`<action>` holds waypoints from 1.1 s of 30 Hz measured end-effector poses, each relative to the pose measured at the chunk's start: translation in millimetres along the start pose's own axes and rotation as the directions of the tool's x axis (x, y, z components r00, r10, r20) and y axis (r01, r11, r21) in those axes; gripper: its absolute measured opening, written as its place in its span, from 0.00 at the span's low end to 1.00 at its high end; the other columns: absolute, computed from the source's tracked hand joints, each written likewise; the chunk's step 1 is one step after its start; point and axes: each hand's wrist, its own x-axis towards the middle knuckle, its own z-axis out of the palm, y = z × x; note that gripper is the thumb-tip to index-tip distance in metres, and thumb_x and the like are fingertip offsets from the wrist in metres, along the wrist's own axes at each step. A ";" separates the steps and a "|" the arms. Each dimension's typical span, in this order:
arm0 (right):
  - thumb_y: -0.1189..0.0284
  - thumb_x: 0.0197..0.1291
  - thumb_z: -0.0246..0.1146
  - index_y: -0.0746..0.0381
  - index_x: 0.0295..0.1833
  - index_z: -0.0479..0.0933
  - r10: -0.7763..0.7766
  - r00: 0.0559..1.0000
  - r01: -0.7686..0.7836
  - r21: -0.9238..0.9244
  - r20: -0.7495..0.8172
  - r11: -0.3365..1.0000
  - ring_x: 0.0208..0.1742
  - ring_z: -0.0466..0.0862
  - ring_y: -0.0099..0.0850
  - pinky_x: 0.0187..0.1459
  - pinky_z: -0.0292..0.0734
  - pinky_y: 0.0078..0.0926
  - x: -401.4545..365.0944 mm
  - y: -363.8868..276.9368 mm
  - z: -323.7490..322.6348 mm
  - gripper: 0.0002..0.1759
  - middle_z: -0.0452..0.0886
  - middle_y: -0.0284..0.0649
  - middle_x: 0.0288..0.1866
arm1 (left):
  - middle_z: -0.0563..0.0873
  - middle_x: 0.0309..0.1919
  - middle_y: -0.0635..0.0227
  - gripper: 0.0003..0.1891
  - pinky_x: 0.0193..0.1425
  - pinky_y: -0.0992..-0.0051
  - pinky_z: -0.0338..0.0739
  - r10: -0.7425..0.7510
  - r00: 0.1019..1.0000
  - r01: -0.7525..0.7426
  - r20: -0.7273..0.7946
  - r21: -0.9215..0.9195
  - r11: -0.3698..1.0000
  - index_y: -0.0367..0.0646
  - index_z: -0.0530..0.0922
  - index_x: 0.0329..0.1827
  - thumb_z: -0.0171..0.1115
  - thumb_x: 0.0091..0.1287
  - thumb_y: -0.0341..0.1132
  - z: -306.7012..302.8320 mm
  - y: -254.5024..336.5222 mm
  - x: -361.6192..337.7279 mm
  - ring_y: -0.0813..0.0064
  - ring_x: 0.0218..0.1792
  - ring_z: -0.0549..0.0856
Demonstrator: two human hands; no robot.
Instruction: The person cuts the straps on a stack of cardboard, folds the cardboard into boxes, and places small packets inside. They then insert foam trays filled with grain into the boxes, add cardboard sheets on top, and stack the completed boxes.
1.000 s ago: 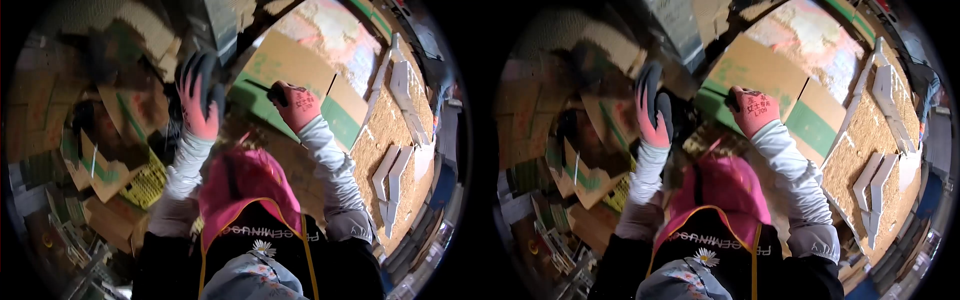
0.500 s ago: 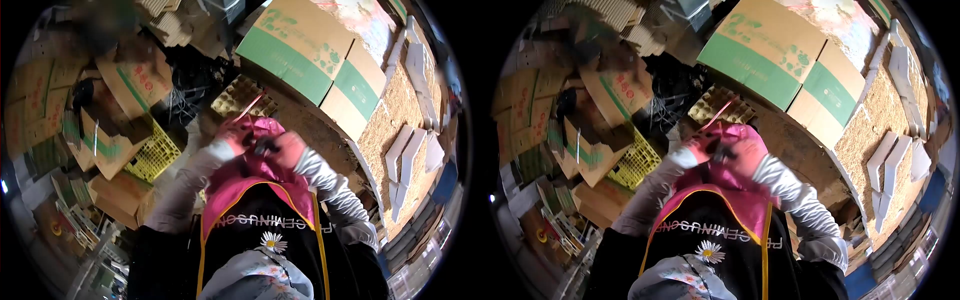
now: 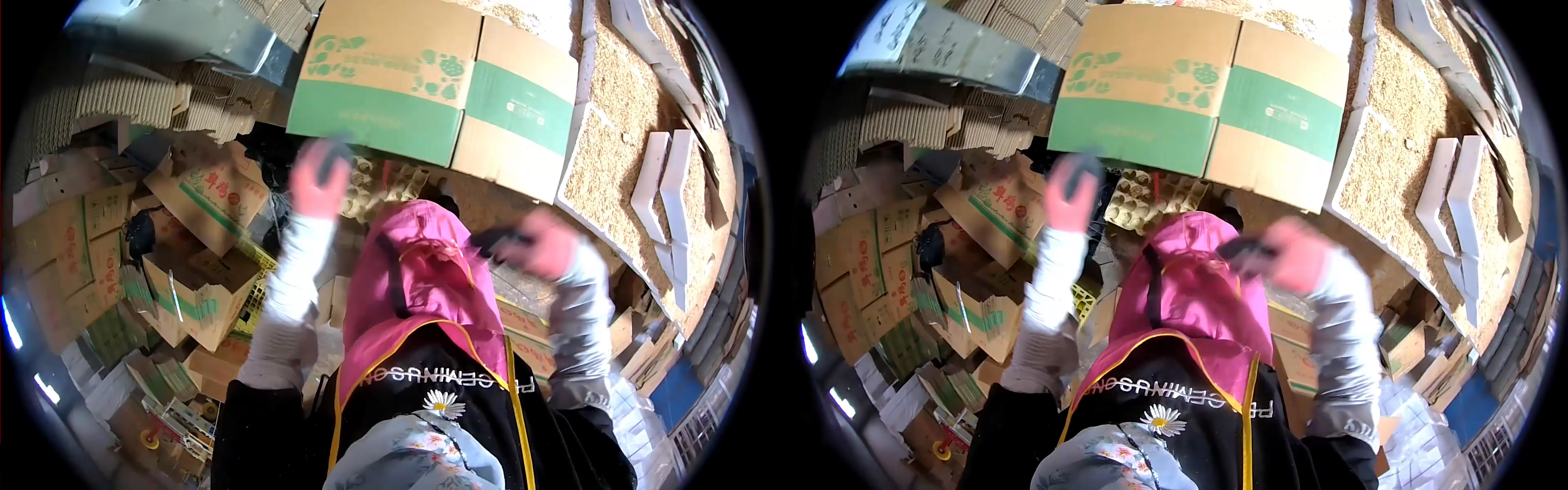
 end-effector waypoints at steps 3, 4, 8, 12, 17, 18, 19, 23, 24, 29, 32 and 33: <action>0.69 0.57 0.51 0.69 0.49 0.69 -0.011 0.519 0.557 0.328 -0.855 0.763 0.40 0.76 0.26 0.40 0.71 0.19 5.5 72.5 -102.1 0.18 0.76 0.43 0.39 | 0.77 0.42 0.60 0.15 0.52 0.75 0.66 0.055 0.931 0.022 -0.361 0.206 0.978 0.36 0.72 0.46 0.52 0.56 0.31 -13.7 -15.9 77.9 0.68 0.45 0.75; 0.67 0.57 0.53 0.70 0.55 0.63 -0.123 0.277 0.624 0.081 -0.953 0.777 0.43 0.75 0.27 0.42 0.70 0.19 26.3 94.1 -129.3 0.23 0.73 0.47 0.46 | 0.77 0.43 0.58 0.17 0.52 0.74 0.66 0.042 0.923 0.082 -0.382 0.304 0.949 0.35 0.71 0.48 0.53 0.57 0.35 -17.1 -22.9 106.1 0.65 0.45 0.76; 0.62 0.46 0.63 0.72 0.58 0.54 -0.264 0.380 0.275 -0.164 -0.886 0.947 0.55 0.66 0.34 0.55 0.59 0.24 93.7 189.3 -154.1 0.39 0.65 0.50 0.54 | 0.73 0.48 0.51 0.31 0.54 0.67 0.64 -0.322 0.795 0.596 -0.515 0.561 0.574 0.39 0.72 0.48 0.47 0.54 0.58 2.2 -81.2 171.0 0.56 0.50 0.71; 0.69 0.45 0.64 0.72 0.59 0.50 -0.045 0.321 0.678 0.197 -0.946 0.709 0.54 0.65 0.32 0.57 0.57 0.23 123.1 166.1 -118.3 0.40 0.63 0.49 0.55 | 0.75 0.46 0.54 0.33 0.53 0.69 0.65 -0.241 0.818 0.522 -0.522 0.497 0.693 0.38 0.73 0.47 0.49 0.52 0.60 -16.7 -112.4 170.1 0.59 0.50 0.72; 0.73 0.51 0.59 0.69 0.56 0.56 0.056 0.284 0.716 0.251 -0.957 0.651 0.41 0.72 0.22 0.38 0.70 0.15 126.1 168.2 -122.7 0.28 0.70 0.39 0.42 | 0.76 0.44 0.56 0.30 0.51 0.69 0.67 -0.319 0.735 0.662 -0.598 0.530 0.531 0.41 0.75 0.45 0.50 0.51 0.59 3.9 -73.3 163.8 0.60 0.48 0.74; 0.73 0.51 0.59 0.70 0.55 0.58 0.068 0.273 0.692 0.245 -0.960 0.679 0.39 0.71 0.22 0.38 0.69 0.14 126.0 167.1 -122.5 0.27 0.69 0.38 0.43 | 0.77 0.43 0.57 0.29 0.50 0.69 0.67 -0.324 0.732 0.666 -0.600 0.530 0.525 0.42 0.75 0.44 0.50 0.51 0.59 4.4 -70.0 165.7 0.60 0.47 0.74; 0.73 0.51 0.59 0.70 0.55 0.58 0.055 0.288 0.698 0.249 -0.956 0.671 0.39 0.71 0.22 0.38 0.69 0.14 125.0 166.8 -121.0 0.27 0.69 0.38 0.43 | 0.78 0.42 0.57 0.29 0.49 0.69 0.68 -0.286 0.750 0.640 -0.596 0.547 0.540 0.44 0.76 0.43 0.50 0.51 0.60 0.0 -81.4 165.5 0.59 0.45 0.75; 0.73 0.52 0.59 0.70 0.54 0.58 -0.142 0.116 0.562 -0.052 -0.983 0.825 0.38 0.71 0.22 0.37 0.68 0.14 134.0 178.1 -122.1 0.26 0.69 0.38 0.43 | 0.77 0.43 0.57 0.30 0.50 0.69 0.67 -0.330 0.741 0.650 -0.585 0.500 0.573 0.43 0.75 0.44 0.51 0.50 0.60 -5.1 -91.2 165.6 0.59 0.47 0.75; 0.73 0.52 0.59 0.70 0.54 0.58 -0.150 0.112 0.569 -0.061 -0.982 0.820 0.38 0.71 0.22 0.37 0.68 0.14 129.8 172.5 -123.0 0.26 0.69 0.38 0.43 | 0.77 0.43 0.57 0.30 0.50 0.69 0.67 -0.322 0.739 0.648 -0.591 0.496 0.577 0.43 0.75 0.44 0.51 0.50 0.60 -6.7 -95.8 166.6 0.59 0.47 0.75; 0.73 0.48 0.60 0.69 0.60 0.49 0.053 0.322 0.681 0.270 -0.945 0.681 0.52 0.66 0.28 0.49 0.62 0.20 134.5 188.8 -121.9 0.36 0.63 0.46 0.53 | 0.76 0.45 0.55 0.32 0.51 0.69 0.66 -0.281 0.767 0.616 -0.578 0.538 0.576 0.40 0.74 0.46 0.50 0.50 0.60 -5.2 -101.2 164.7 0.59 0.48 0.74; 0.70 0.46 0.62 0.68 0.62 0.47 0.074 0.356 0.705 0.320 -0.932 0.633 0.62 0.58 0.33 0.60 0.52 0.24 131.2 176.9 -122.7 0.41 0.56 0.49 0.61 | 0.76 0.45 0.57 0.31 0.51 0.69 0.67 -0.266 0.765 0.620 -0.587 0.559 0.550 0.42 0.74 0.46 0.50 0.51 0.60 2.1 -82.5 165.3 0.60 0.48 0.74; 0.69 0.46 0.62 0.69 0.62 0.47 0.063 0.361 0.696 0.314 -0.930 0.646 0.62 0.57 0.33 0.60 0.51 0.24 134.0 182.3 -123.2 0.42 0.56 0.49 0.61 | 0.77 0.44 0.58 0.30 0.51 0.69 0.67 -0.253 0.751 0.637 -0.610 0.568 0.521 0.43 0.74 0.46 0.50 0.51 0.60 3.1 -83.1 165.3 0.60 0.47 0.74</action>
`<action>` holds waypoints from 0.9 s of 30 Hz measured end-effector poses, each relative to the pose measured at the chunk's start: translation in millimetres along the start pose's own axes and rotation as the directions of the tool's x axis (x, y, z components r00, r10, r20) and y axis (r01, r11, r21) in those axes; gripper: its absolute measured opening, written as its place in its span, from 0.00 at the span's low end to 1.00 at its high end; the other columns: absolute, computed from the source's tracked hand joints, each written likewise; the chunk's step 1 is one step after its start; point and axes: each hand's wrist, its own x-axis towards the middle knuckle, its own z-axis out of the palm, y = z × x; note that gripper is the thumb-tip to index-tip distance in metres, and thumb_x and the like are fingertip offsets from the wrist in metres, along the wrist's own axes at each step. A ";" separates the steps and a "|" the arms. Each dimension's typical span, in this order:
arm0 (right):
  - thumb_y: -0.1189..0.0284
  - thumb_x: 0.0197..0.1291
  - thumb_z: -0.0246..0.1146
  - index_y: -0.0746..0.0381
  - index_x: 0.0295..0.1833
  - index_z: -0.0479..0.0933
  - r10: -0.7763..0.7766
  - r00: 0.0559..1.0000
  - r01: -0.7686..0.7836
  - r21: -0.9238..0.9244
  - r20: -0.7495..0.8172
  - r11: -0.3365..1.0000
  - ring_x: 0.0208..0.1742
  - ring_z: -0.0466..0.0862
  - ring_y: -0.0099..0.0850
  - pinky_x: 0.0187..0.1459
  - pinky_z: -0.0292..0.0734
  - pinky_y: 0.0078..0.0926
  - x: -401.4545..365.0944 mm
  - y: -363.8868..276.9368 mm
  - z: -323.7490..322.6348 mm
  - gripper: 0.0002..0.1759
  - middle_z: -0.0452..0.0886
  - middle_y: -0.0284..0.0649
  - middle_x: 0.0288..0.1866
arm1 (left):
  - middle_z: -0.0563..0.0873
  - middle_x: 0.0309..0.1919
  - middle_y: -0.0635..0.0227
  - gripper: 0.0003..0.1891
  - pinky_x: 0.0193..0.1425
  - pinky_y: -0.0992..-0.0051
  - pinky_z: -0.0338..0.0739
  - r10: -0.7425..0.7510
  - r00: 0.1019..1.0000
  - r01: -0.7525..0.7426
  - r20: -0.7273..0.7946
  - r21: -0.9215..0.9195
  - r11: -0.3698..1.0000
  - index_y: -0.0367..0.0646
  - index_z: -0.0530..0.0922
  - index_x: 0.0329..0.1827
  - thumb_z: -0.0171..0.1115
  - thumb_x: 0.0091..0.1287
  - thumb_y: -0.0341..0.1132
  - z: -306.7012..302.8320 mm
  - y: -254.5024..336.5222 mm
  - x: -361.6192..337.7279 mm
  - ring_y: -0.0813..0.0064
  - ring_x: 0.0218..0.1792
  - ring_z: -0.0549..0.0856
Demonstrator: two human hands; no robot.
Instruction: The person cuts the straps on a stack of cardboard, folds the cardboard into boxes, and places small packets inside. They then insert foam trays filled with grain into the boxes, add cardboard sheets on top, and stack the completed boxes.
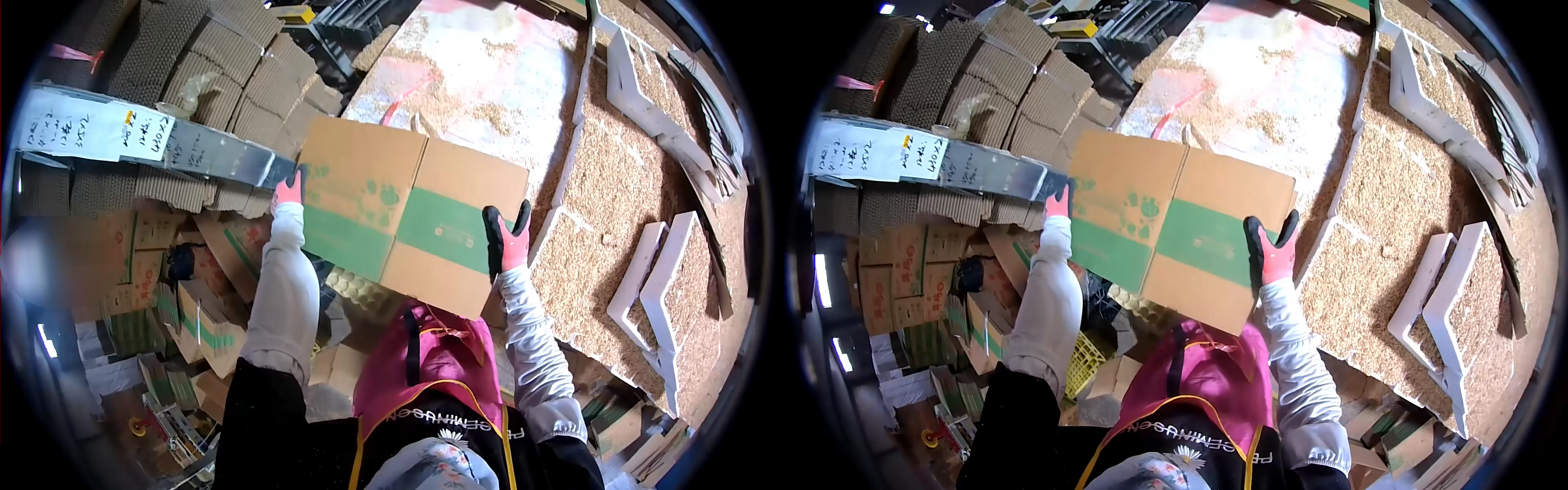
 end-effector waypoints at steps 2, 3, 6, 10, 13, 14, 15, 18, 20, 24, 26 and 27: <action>0.72 0.47 0.62 0.70 0.61 0.48 -0.108 0.994 0.102 -0.179 -0.021 0.979 0.51 0.68 0.28 0.52 0.64 0.24 0.7 2.5 -5.3 0.39 0.64 0.45 0.53 | 0.78 0.41 0.56 0.29 0.47 0.67 0.69 0.019 0.999 -0.016 0.048 -0.071 0.997 0.41 0.75 0.42 0.49 0.52 0.59 -0.1 -4.0 0.5 0.57 0.45 0.75; 0.65 0.42 0.65 0.68 0.60 0.51 -0.289 0.956 0.199 -0.603 -0.055 0.773 0.57 0.63 0.37 0.59 0.55 0.36 -10.9 -38.5 4.1 0.42 0.62 0.49 0.55 | 0.78 0.39 0.55 0.28 0.45 0.67 0.69 0.065 0.995 -0.052 0.082 -0.150 0.987 0.41 0.76 0.40 0.50 0.53 0.58 1.2 -5.9 0.1 0.56 0.43 0.76; 0.57 0.36 0.65 0.65 0.58 0.56 -0.305 0.936 0.234 -0.957 0.174 0.171 0.60 0.57 0.49 0.60 0.46 0.47 -19.7 -136.7 48.6 0.44 0.58 0.54 0.58 | 0.79 0.33 0.52 0.26 0.41 0.66 0.71 0.148 0.989 -0.136 0.025 -0.260 0.956 0.38 0.76 0.37 0.51 0.53 0.56 9.6 -12.7 1.1 0.55 0.36 0.78; 0.47 0.49 0.49 0.63 0.58 0.58 -0.287 0.828 0.523 -0.848 0.481 0.087 0.65 0.47 0.50 0.62 0.37 0.50 -1.8 -116.7 113.6 0.37 0.52 0.54 0.62 | 0.79 0.37 0.53 0.24 0.42 0.65 0.71 0.154 0.984 -0.136 0.085 -0.183 0.974 0.39 0.75 0.40 0.49 0.56 0.53 -5.6 -1.4 -8.4 0.56 0.39 0.77; 0.45 0.50 0.46 0.64 0.60 0.56 -0.302 0.824 0.536 -0.832 0.480 0.143 0.65 0.46 0.49 0.62 0.35 0.50 -1.6 -119.8 116.8 0.39 0.49 0.53 0.64 | 0.74 0.47 0.54 0.24 0.50 0.66 0.67 0.288 0.957 -0.285 0.033 -0.064 0.956 0.41 0.69 0.50 0.50 0.56 0.49 -42.0 17.6 -25.5 0.55 0.46 0.73; 0.46 0.50 0.47 0.64 0.60 0.56 -0.320 0.813 0.543 -0.832 0.487 0.116 0.65 0.46 0.49 0.62 0.35 0.51 -0.2 -118.1 117.3 0.39 0.49 0.52 0.64 | 0.76 0.45 0.55 0.22 0.49 0.68 0.69 0.291 0.955 -0.282 0.052 -0.137 0.950 0.38 0.70 0.49 0.51 0.56 0.44 -64.0 22.0 -22.7 0.59 0.44 0.76; 0.46 0.49 0.47 0.64 0.60 0.55 -0.320 0.807 0.549 -0.829 0.496 0.100 0.65 0.46 0.49 0.62 0.34 0.51 -0.7 -117.9 118.1 0.39 0.49 0.52 0.64 | 0.78 0.42 0.56 0.19 0.47 0.71 0.70 0.290 0.953 -0.269 0.085 -0.192 0.944 0.36 0.71 0.48 0.53 0.56 0.39 -84.2 20.5 -21.1 0.62 0.41 0.78; 0.48 0.46 0.52 0.63 0.60 0.55 -0.368 0.786 0.546 -0.837 0.496 0.039 0.65 0.46 0.48 0.62 0.33 0.52 -11.1 -217.0 112.6 0.40 0.50 0.51 0.63 | 0.79 0.26 0.66 0.10 0.36 0.81 0.70 0.458 0.889 -0.268 -0.018 -0.831 0.487 0.31 0.74 0.36 0.51 0.51 0.22 -155.9 34.9 -20.4 0.81 0.30 0.76; 0.51 0.44 0.56 0.62 0.56 0.61 -0.615 0.571 0.642 -0.763 0.543 -0.078 0.56 0.61 0.43 0.55 0.50 0.50 -23.5 -302.4 107.2 0.36 0.62 0.47 0.55 | 0.79 0.29 0.67 0.08 0.40 0.80 0.70 0.425 0.905 -0.212 -0.002 -0.869 0.448 0.32 0.73 0.33 0.55 0.50 0.24 -150.4 26.7 -8.3 0.79 0.33 0.76; 0.64 0.41 0.55 0.58 0.45 0.69 -0.493 0.471 0.667 -0.661 0.731 -0.343 0.32 0.70 0.29 0.32 0.64 0.32 -54.5 -289.2 95.9 0.22 0.70 0.35 0.31 | 0.78 0.40 0.60 0.19 0.50 0.74 0.68 0.798 0.534 -0.446 0.280 -0.708 0.547 0.33 0.72 0.44 0.60 0.47 0.28 -143.5 -17.7 63.2 0.70 0.42 0.77; 0.67 0.39 0.55 0.59 0.44 0.69 -0.529 0.427 0.707 -0.635 0.734 -0.311 0.32 0.71 0.29 0.32 0.65 0.29 -65.7 -274.2 85.6 0.21 0.71 0.35 0.33 | 0.77 0.42 0.56 0.19 0.51 0.72 0.68 0.834 0.466 -0.310 0.297 -0.828 0.468 0.32 0.72 0.45 0.57 0.50 0.29 -256.5 75.7 32.1 0.68 0.43 0.77; 0.67 0.39 0.56 0.58 0.45 0.69 -0.517 0.457 0.702 -0.651 0.723 -0.289 0.35 0.71 0.29 0.34 0.65 0.28 -71.9 -273.2 86.0 0.22 0.71 0.35 0.36 | 0.77 0.42 0.55 0.18 0.52 0.71 0.68 0.840 0.465 -0.202 0.279 -0.890 0.408 0.31 0.71 0.47 0.54 0.52 0.29 -289.5 118.5 3.5 0.68 0.43 0.77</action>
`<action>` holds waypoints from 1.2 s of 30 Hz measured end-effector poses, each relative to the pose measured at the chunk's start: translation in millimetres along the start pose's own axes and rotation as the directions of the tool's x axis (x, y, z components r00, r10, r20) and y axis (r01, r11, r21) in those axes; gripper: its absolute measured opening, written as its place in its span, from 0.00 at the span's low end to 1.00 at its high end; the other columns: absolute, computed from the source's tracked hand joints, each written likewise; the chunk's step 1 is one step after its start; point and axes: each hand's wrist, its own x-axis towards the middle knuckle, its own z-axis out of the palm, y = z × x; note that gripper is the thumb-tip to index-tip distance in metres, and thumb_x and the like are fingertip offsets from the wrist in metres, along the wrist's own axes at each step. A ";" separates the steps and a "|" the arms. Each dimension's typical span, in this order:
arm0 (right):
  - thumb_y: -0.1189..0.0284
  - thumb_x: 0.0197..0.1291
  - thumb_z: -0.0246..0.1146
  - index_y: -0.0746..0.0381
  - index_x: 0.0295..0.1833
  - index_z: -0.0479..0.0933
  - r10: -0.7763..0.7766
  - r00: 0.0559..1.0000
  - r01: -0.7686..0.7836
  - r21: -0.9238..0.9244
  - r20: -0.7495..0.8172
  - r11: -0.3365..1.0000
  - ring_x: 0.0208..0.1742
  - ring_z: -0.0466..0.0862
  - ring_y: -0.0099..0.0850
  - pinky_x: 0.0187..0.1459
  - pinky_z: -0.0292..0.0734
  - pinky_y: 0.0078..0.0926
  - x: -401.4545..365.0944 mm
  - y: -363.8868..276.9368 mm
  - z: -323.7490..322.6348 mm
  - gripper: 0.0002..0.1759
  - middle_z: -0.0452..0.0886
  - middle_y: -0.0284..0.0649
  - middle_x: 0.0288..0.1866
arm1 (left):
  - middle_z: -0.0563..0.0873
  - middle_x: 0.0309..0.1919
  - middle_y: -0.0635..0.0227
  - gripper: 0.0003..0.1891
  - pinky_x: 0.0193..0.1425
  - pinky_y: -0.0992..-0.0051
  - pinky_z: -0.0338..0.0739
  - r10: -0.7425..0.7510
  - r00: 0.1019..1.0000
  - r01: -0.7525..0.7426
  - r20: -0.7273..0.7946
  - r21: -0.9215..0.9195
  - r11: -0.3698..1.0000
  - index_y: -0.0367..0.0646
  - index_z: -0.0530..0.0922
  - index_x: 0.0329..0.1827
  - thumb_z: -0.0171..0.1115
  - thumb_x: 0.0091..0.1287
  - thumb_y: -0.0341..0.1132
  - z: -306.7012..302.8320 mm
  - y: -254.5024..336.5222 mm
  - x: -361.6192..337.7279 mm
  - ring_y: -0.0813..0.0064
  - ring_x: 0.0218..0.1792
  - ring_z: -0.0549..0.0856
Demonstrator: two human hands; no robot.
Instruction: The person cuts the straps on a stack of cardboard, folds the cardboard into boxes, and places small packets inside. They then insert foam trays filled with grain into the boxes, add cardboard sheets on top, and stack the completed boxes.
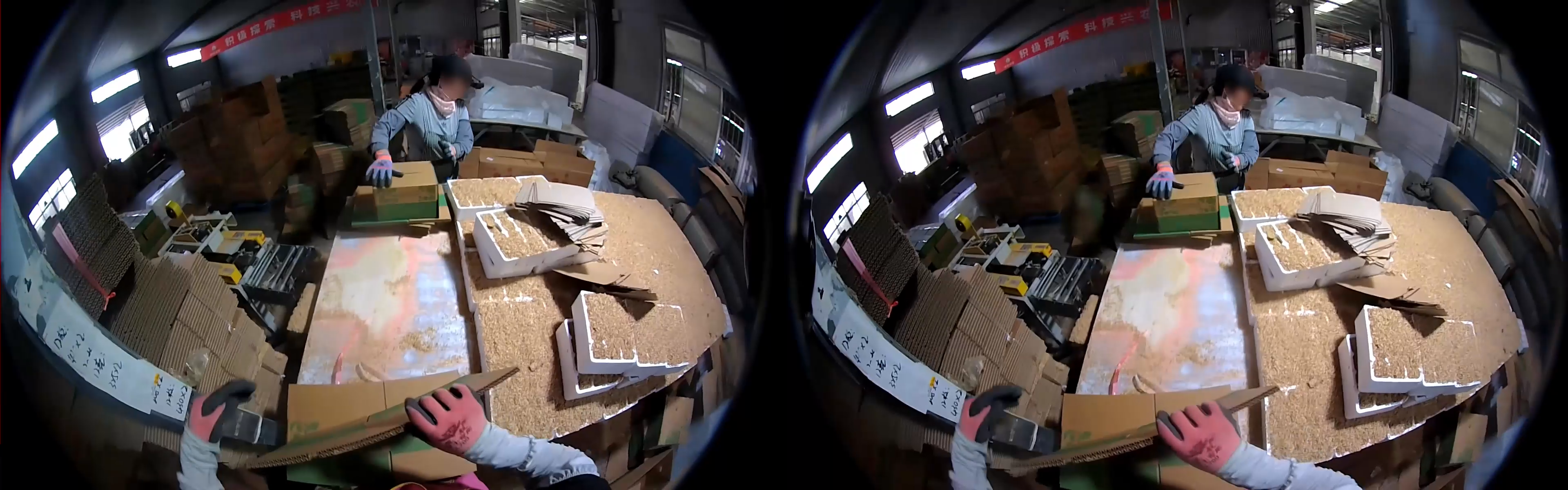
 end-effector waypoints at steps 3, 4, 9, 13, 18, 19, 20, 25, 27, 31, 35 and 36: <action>0.68 0.42 0.53 0.60 0.46 0.68 0.090 0.996 -0.089 0.041 -0.028 0.995 0.41 0.71 0.31 0.39 0.65 0.33 32.8 12.5 -3.2 0.20 0.71 0.36 0.41 | 0.74 0.48 0.58 0.21 0.56 0.74 0.63 -0.138 0.871 -0.165 0.472 0.545 0.822 0.36 0.65 0.55 0.44 0.56 0.29 38.8 -12.5 21.4 0.69 0.50 0.73; 0.69 0.43 0.51 0.60 0.49 0.67 0.105 0.990 -0.103 0.034 -0.090 0.994 0.47 0.71 0.34 0.46 0.65 0.37 40.1 15.6 0.3 0.22 0.71 0.38 0.47 | 0.74 0.49 0.58 0.21 0.56 0.74 0.62 -0.133 0.741 -0.251 0.658 0.456 0.854 0.38 0.64 0.56 0.44 0.56 0.28 61.6 -22.6 31.9 0.68 0.51 0.72; 0.69 0.44 0.51 0.58 0.48 0.68 -0.005 0.994 0.018 0.114 -0.113 0.993 0.54 0.68 0.35 0.55 0.60 0.38 -7.7 2.5 -9.3 0.21 0.66 0.41 0.55 | 0.75 0.45 0.54 0.20 0.51 0.71 0.66 -0.198 0.783 -0.224 0.590 0.565 0.794 0.42 0.67 0.53 0.51 0.56 0.35 65.9 -6.9 50.8 0.60 0.47 0.74; 0.70 0.36 0.55 0.59 0.33 0.73 -0.157 0.958 0.223 0.278 -0.241 0.934 0.49 0.71 0.36 0.51 0.63 0.46 -29.2 30.0 4.0 0.13 0.74 0.38 0.39 | 0.79 0.30 0.52 0.22 0.37 0.71 0.73 0.211 0.888 -0.460 0.409 0.765 0.450 0.38 0.71 0.47 0.57 0.50 0.40 63.1 10.4 72.6 0.61 0.31 0.80; 0.68 0.24 0.57 0.60 0.24 0.69 -0.370 0.900 0.420 0.694 -0.232 0.585 0.40 0.71 0.39 0.50 0.63 0.44 10.5 77.9 -39.6 0.13 0.70 0.37 0.26 | 0.73 0.44 0.48 0.23 0.50 0.60 0.65 0.156 0.977 -0.189 0.146 0.932 0.310 0.37 0.70 0.48 0.56 0.49 0.39 50.2 12.3 103.4 0.54 0.46 0.72; 0.67 0.26 0.58 0.60 0.24 0.69 -0.395 0.900 0.398 0.712 -0.183 0.579 0.41 0.70 0.38 0.51 0.62 0.43 9.1 75.6 -28.8 0.13 0.71 0.37 0.26 | 0.69 0.49 0.47 0.24 0.55 0.55 0.60 0.454 0.844 -0.287 0.285 0.955 -0.066 0.37 0.69 0.48 0.56 0.48 0.39 55.8 -8.3 102.8 0.50 0.51 0.68; 0.66 0.27 0.58 0.60 0.25 0.70 -0.408 0.902 0.371 0.737 -0.142 0.565 0.43 0.69 0.37 0.52 0.60 0.42 7.0 63.7 -5.8 0.13 0.72 0.36 0.27 | 0.65 0.52 0.47 0.24 0.57 0.52 0.54 0.480 0.802 -0.502 0.356 0.838 0.216 0.38 0.69 0.48 0.56 0.47 0.39 68.9 -30.5 101.5 0.48 0.54 0.63; 0.66 0.42 0.58 0.62 0.39 0.72 -0.382 0.785 -0.281 0.830 0.487 0.482 0.52 0.67 0.40 0.55 0.58 0.35 -11.5 38.9 58.2 0.16 0.73 0.43 0.43 | 0.66 0.52 0.48 0.27 0.58 0.59 0.59 0.285 0.359 -0.881 0.889 0.222 0.417 0.39 0.64 0.55 0.52 0.49 0.35 190.2 -40.5 126.4 0.48 0.53 0.66; 0.61 0.49 0.58 0.63 0.57 0.61 -0.311 0.931 -0.227 0.970 0.191 -0.086 0.62 0.58 0.38 0.61 0.49 0.33 -17.9 66.2 9.8 0.31 0.62 0.47 0.59 | 0.66 0.52 0.47 0.29 0.58 0.66 0.62 -0.127 0.338 -0.783 0.933 0.353 0.512 0.42 0.55 0.60 0.49 0.54 0.35 206.4 -71.8 131.2 0.53 0.52 0.67; 0.57 0.45 0.60 0.63 0.65 0.41 0.077 0.949 -0.295 0.777 0.304 0.556 0.68 0.40 0.41 0.64 0.36 0.36 -58.4 17.1 3.3 0.48 0.39 0.47 0.67 | 0.68 0.53 0.52 0.25 0.59 0.69 0.60 0.010 0.316 -0.791 0.949 0.257 0.556 0.42 0.57 0.60 0.47 0.59 0.39 207.7 -101.9 143.6 0.57 0.53 0.69; 0.62 0.40 0.65 0.68 0.59 0.53 0.736 0.675 -0.574 0.596 -0.043 0.561 0.59 0.59 0.47 0.58 0.54 0.41 -42.5 27.1 26.9 0.42 0.57 0.50 0.60 | 0.72 0.51 0.63 0.22 0.55 0.77 0.62 -0.058 0.296 -0.097 0.953 0.091 0.991 0.41 0.63 0.58 0.47 0.61 0.38 188.2 -78.0 186.0 0.75 0.49 0.71; 0.63 0.39 0.65 0.68 0.57 0.56 0.628 0.747 -0.493 0.450 -0.220 0.744 0.56 0.63 0.48 0.56 0.57 0.42 -40.4 27.6 20.1 0.40 0.61 0.49 0.58 | 0.75 0.48 0.64 0.21 0.51 0.77 0.65 0.002 0.291 -0.312 0.957 0.093 0.945 0.40 0.63 0.57 0.46 0.61 0.38 179.8 -47.7 188.0 0.75 0.45 0.73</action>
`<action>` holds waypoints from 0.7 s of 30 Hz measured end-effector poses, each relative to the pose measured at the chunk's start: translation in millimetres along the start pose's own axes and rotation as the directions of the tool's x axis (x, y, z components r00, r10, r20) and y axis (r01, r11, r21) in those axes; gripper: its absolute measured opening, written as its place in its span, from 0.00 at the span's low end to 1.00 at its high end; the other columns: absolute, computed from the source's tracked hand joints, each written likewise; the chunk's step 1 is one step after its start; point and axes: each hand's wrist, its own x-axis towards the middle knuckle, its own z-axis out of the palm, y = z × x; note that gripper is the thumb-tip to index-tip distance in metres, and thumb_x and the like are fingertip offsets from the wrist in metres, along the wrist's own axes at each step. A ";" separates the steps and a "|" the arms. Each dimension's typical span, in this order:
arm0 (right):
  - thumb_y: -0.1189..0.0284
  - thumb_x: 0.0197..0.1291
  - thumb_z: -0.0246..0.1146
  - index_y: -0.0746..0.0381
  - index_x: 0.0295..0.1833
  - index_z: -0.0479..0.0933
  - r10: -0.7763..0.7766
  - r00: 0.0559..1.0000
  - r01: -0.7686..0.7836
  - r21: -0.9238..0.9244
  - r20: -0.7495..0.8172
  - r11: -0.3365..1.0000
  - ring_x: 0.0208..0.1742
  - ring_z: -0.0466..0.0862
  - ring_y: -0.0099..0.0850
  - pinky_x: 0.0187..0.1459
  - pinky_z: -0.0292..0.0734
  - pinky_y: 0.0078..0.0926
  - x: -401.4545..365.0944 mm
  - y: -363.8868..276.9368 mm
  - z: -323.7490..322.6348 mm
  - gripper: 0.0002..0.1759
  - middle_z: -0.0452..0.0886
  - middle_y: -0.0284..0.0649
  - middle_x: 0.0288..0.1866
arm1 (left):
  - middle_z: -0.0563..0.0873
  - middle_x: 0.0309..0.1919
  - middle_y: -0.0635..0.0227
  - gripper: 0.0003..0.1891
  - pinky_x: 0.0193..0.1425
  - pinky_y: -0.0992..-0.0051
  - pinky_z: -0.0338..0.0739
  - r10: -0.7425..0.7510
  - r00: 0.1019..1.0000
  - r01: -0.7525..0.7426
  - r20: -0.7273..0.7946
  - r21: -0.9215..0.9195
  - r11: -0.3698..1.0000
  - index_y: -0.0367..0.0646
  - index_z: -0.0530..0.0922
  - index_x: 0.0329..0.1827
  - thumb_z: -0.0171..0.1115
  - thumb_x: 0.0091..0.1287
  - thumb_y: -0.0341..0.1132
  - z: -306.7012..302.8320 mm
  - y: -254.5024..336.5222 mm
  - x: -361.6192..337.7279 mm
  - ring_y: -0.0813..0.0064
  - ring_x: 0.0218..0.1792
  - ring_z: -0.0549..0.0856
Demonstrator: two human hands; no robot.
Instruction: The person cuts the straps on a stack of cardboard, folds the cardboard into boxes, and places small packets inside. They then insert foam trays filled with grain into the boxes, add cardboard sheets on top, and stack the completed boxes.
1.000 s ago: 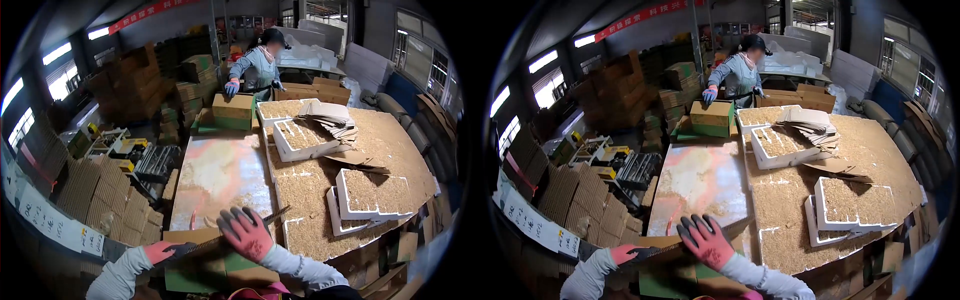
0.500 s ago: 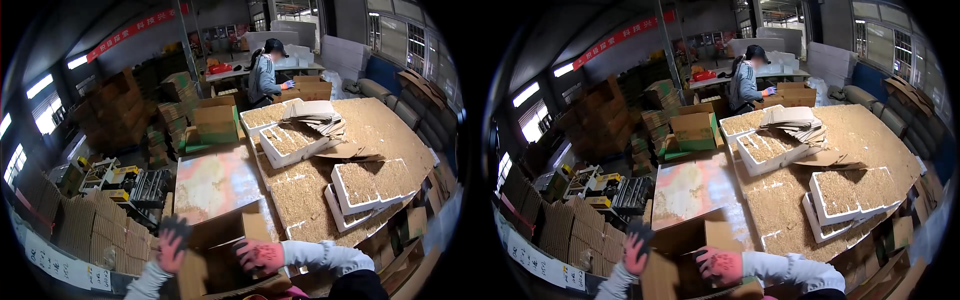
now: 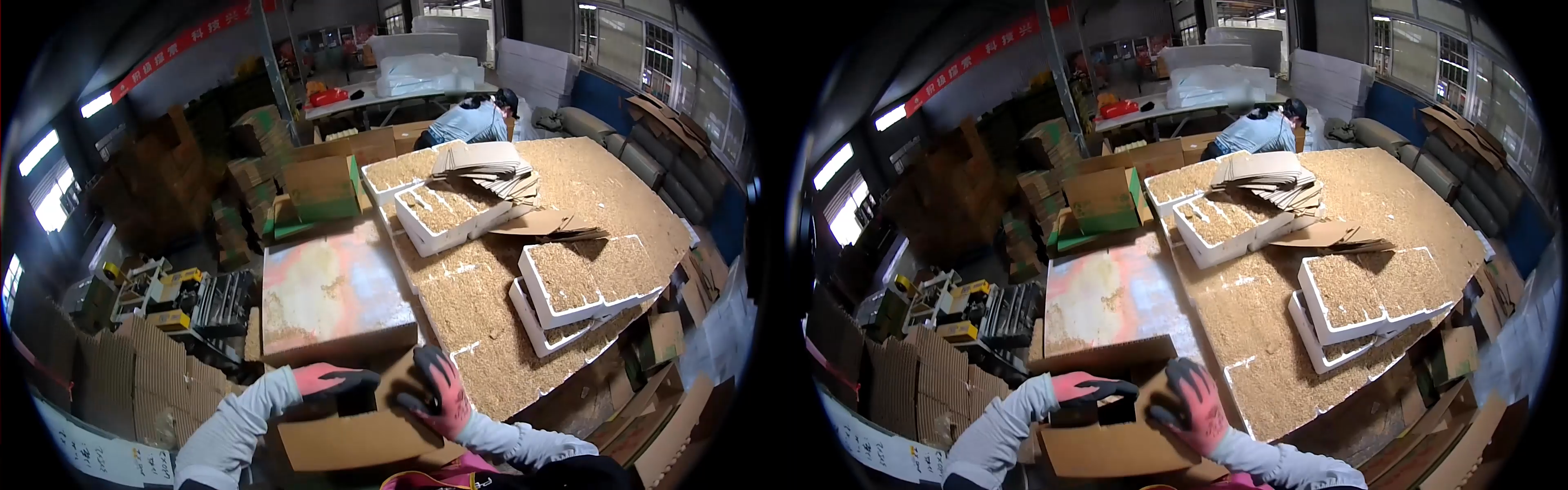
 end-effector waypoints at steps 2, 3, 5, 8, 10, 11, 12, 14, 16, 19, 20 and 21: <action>0.56 0.40 0.63 0.67 0.56 0.58 -0.082 0.983 0.105 -0.137 0.162 0.985 0.57 0.62 0.46 0.56 0.55 0.43 4.4 -9.4 -12.0 0.40 0.60 0.50 0.57 | 0.76 0.46 0.65 0.20 0.50 0.79 0.66 -0.083 0.984 0.096 -0.159 0.073 0.993 0.38 0.66 0.55 0.47 0.61 0.37 -12.7 26.0 -12.3 0.76 0.44 0.74; 0.54 0.40 0.63 0.67 0.56 0.57 -0.020 0.987 0.053 -0.212 0.157 0.976 0.58 0.59 0.47 0.57 0.54 0.44 6.5 -10.9 -11.2 0.42 0.59 0.50 0.57 | 0.76 0.45 0.62 0.19 0.50 0.78 0.66 -0.101 0.888 0.157 -0.448 0.089 0.984 0.38 0.67 0.54 0.47 0.59 0.33 -13.6 31.0 -27.0 0.75 0.43 0.74; 0.47 0.37 0.61 0.69 0.58 0.54 0.067 0.984 -0.025 -0.246 0.165 0.969 0.61 0.54 0.49 0.58 0.49 0.46 10.6 -5.3 -8.9 0.48 0.55 0.51 0.59 | 0.77 0.43 0.57 0.19 0.49 0.76 0.67 0.105 0.504 0.126 -0.857 0.194 0.973 0.37 0.66 0.53 0.49 0.56 0.28 -19.6 47.7 -32.6 0.72 0.42 0.75; 0.47 0.33 0.64 0.70 0.60 0.49 0.165 0.975 -0.131 -0.216 0.148 0.968 0.61 0.53 0.49 0.58 0.49 0.46 1.3 -3.1 -9.1 0.54 0.53 0.52 0.60 | 0.77 0.42 0.55 0.23 0.48 0.74 0.68 -0.019 0.434 0.417 -0.901 0.183 0.890 0.36 0.64 0.55 0.52 0.53 0.28 7.2 35.4 -44.5 0.68 0.43 0.76; 0.55 0.28 0.70 0.71 0.61 0.44 0.351 0.908 -0.300 -0.231 0.228 0.926 0.62 0.53 0.50 0.60 0.52 0.39 -17.3 3.4 -1.8 0.59 0.48 0.56 0.62 | 0.75 0.44 0.56 0.30 0.48 0.72 0.69 0.334 0.488 0.739 -0.807 0.585 0.334 0.35 0.60 0.57 0.59 0.48 0.27 61.6 42.1 -65.1 0.65 0.43 0.76; 0.57 0.30 0.70 0.71 0.61 0.46 0.372 0.884 -0.385 -0.011 0.284 0.923 0.62 0.55 0.48 0.60 0.52 0.39 -30.6 6.5 7.6 0.56 0.52 0.55 0.60 | 0.73 0.47 0.56 0.33 0.50 0.71 0.68 0.212 0.366 0.624 -0.906 0.408 0.667 0.35 0.59 0.57 0.62 0.44 0.27 90.7 3.6 -87.7 0.65 0.45 0.75; 0.58 0.32 0.69 0.71 0.61 0.47 0.370 0.868 -0.448 0.204 0.332 0.870 0.61 0.58 0.47 0.60 0.52 0.39 -35.5 15.2 15.3 0.54 0.56 0.54 0.59 | 0.70 0.50 0.56 0.37 0.52 0.70 0.67 0.044 0.275 0.418 -0.960 0.161 0.894 0.35 0.58 0.57 0.65 0.41 0.26 100.4 -36.7 -103.5 0.64 0.48 0.73; 0.64 0.34 0.69 0.65 0.63 0.47 0.342 0.818 -0.535 0.393 0.463 0.748 0.59 0.62 0.46 0.56 0.61 0.30 -37.1 21.7 22.0 0.51 0.61 0.53 0.57 | 0.69 0.51 0.57 0.39 0.54 0.68 0.65 -0.314 0.350 0.326 -0.883 -0.200 0.924 0.37 0.57 0.57 0.66 0.38 0.26 87.1 -76.4 -136.9 0.64 0.51 0.71; 0.67 0.38 0.67 0.64 0.60 0.55 0.250 0.924 -0.368 0.505 0.287 0.781 0.56 0.67 0.39 0.55 0.61 0.26 -14.1 35.2 28.4 0.42 0.69 0.47 0.50 | 0.68 0.51 0.58 0.42 0.56 0.67 0.63 -0.602 0.429 0.260 -0.673 -0.547 0.796 0.38 0.56 0.58 0.67 0.36 0.25 93.2 -53.1 -138.2 0.64 0.53 0.68; 0.59 0.44 0.62 0.67 0.47 0.65 0.251 0.915 -0.378 0.889 0.316 0.258 0.44 0.71 0.27 0.46 0.65 0.21 35.8 47.0 -11.0 0.28 0.71 0.40 0.42 | 0.70 0.50 0.59 0.36 0.58 0.64 0.60 -0.130 0.243 -0.050 -0.961 -0.146 0.988 0.40 0.61 0.54 0.66 0.38 0.35 130.1 29.0 -89.7 0.64 0.55 0.66; 0.56 0.46 0.60 0.67 0.42 0.67 0.252 0.901 -0.405 0.894 0.354 0.192 0.41 0.70 0.24 0.43 0.65 0.20 26.1 65.4 -9.3 0.26 0.71 0.38 0.40 | 0.71 0.50 0.59 0.34 0.57 0.64 0.60 -0.111 0.314 0.165 -0.943 -0.060 0.984 0.40 0.62 0.53 0.64 0.41 0.37 160.5 5.3 -93.8 0.64 0.54 0.66; 0.52 0.47 0.57 0.66 0.37 0.67 0.437 0.856 -0.461 0.793 0.278 0.399 0.34 0.70 0.25 0.38 0.67 0.22 14.9 57.2 -6.1 0.26 0.72 0.41 0.34 | 0.71 0.50 0.59 0.31 0.56 0.64 0.61 -0.090 0.428 0.314 -0.899 0.054 0.948 0.40 0.63 0.52 0.62 0.43 0.38 192.6 -21.5 -104.8 0.63 0.54 0.67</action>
